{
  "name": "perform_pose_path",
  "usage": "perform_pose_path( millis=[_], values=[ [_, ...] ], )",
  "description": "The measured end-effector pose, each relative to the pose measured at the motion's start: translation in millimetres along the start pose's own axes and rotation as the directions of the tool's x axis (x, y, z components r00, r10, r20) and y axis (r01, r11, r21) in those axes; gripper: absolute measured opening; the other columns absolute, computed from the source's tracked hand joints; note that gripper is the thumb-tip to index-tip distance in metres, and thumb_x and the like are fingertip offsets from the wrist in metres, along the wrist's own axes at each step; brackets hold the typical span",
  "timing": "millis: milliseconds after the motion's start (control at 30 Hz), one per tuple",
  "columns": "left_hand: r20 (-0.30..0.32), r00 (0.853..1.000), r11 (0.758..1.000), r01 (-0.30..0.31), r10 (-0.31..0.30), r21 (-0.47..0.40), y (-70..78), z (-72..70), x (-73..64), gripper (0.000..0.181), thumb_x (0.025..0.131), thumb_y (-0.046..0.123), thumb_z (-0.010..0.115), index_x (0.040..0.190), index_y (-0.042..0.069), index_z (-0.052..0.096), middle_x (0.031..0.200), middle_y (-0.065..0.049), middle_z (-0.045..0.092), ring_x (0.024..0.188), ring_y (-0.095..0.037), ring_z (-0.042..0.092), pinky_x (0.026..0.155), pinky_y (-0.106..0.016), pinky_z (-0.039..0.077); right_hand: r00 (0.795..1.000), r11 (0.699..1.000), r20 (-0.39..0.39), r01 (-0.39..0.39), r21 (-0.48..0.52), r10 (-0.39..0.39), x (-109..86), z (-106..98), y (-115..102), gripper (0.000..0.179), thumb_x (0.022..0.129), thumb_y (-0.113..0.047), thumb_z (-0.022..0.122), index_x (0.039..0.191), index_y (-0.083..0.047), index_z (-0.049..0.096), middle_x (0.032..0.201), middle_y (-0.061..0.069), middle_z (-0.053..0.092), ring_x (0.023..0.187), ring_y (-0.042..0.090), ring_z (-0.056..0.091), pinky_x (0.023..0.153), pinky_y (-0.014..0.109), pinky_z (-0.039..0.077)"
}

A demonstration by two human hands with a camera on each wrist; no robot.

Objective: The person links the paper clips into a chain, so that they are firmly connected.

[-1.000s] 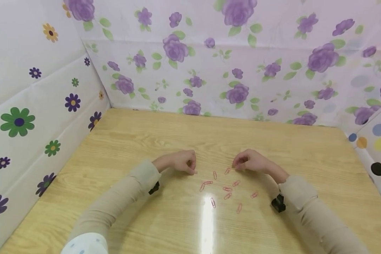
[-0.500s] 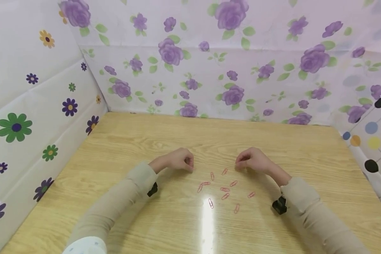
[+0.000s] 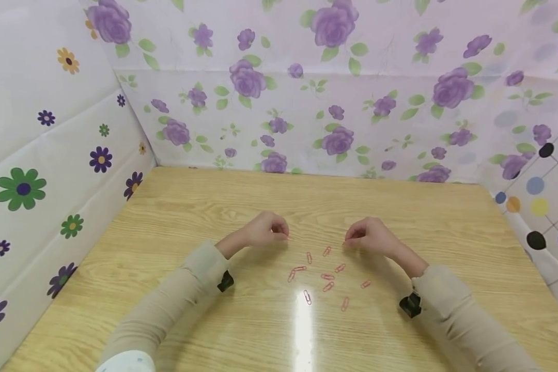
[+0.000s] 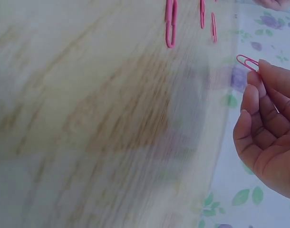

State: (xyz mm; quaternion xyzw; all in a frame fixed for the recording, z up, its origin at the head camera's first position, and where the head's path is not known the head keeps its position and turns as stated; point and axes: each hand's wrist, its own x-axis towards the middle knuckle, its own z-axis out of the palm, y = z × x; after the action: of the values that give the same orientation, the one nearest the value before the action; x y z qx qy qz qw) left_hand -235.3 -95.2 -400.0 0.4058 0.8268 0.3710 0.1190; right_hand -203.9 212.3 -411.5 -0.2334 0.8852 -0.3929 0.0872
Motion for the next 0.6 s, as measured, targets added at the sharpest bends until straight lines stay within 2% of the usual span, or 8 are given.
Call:
perform_pose_path(
  millis=[133, 267, 367, 467, 600],
  values=[
    [-0.030, 1.000, 1.000, -0.004, 0.003, -0.027, 8.5, 1.9, 0.8, 0.006, 0.085, 0.003, 0.061, 0.080, 0.003, 0.064, 0.075, -0.003, 0.063, 0.067, -0.011, 0.058, 0.062, -0.023, 0.048, 1.000, 0.999, 0.000, 0.027, -0.021, -0.027, -1.8, 0, -5, 0.005, 0.078, -0.009, 0.072, 0.075, -0.008, 0.068, 0.071, 0.003, 0.066, 0.063, 0.018, 0.059, 0.059, 0.026, 0.046],
    [-0.049, 0.996, 0.994, 0.074, -0.077, -0.075, 17.2, 3.3, 2.7, 0.005, 0.086, 0.000, 0.059, 0.084, -0.002, 0.063, 0.078, -0.015, 0.063, 0.063, -0.023, 0.058, 0.056, -0.025, 0.047, 0.999, 0.998, -0.016, 0.048, -0.031, -0.048, -3.9, 0, -14, 0.007, 0.078, -0.005, 0.071, 0.073, -0.008, 0.067, 0.069, 0.006, 0.066, 0.062, 0.018, 0.060, 0.058, 0.026, 0.047],
    [-0.049, 0.992, 0.989, 0.111, -0.116, -0.099, 21.7, 3.5, 2.9, 0.005, 0.087, 0.000, 0.058, 0.085, -0.004, 0.062, 0.079, -0.020, 0.061, 0.059, -0.024, 0.056, 0.053, -0.024, 0.046, 0.998, 0.998, -0.025, 0.053, -0.035, -0.054, -5.6, 0, -19, 0.007, 0.078, -0.005, 0.071, 0.072, -0.007, 0.067, 0.069, 0.008, 0.066, 0.060, 0.018, 0.059, 0.056, 0.026, 0.046],
    [-0.057, 0.990, 0.987, 0.122, -0.128, -0.103, 25.3, 4.0, 3.0, 0.006, 0.088, 0.000, 0.057, 0.085, -0.004, 0.061, 0.079, -0.019, 0.061, 0.056, -0.017, 0.054, 0.053, -0.023, 0.046, 0.998, 0.998, -0.036, 0.043, -0.042, -0.045, -7.0, 0, -22, 0.007, 0.078, -0.006, 0.071, 0.072, -0.007, 0.067, 0.069, 0.009, 0.065, 0.057, 0.017, 0.057, 0.053, 0.025, 0.043],
    [-0.085, 0.991, 0.991, 0.099, -0.107, -0.093, 30.7, 4.7, 4.4, 0.005, 0.088, 0.000, 0.057, 0.084, -0.002, 0.060, 0.074, -0.013, 0.060, 0.055, -0.012, 0.052, 0.052, -0.023, 0.045, 0.997, 0.998, -0.061, 0.038, -0.050, -0.041, -9.3, 0, -25, 0.008, 0.078, -0.006, 0.071, 0.072, -0.008, 0.067, 0.068, 0.008, 0.064, 0.054, 0.015, 0.053, 0.050, 0.025, 0.041]
  ],
)
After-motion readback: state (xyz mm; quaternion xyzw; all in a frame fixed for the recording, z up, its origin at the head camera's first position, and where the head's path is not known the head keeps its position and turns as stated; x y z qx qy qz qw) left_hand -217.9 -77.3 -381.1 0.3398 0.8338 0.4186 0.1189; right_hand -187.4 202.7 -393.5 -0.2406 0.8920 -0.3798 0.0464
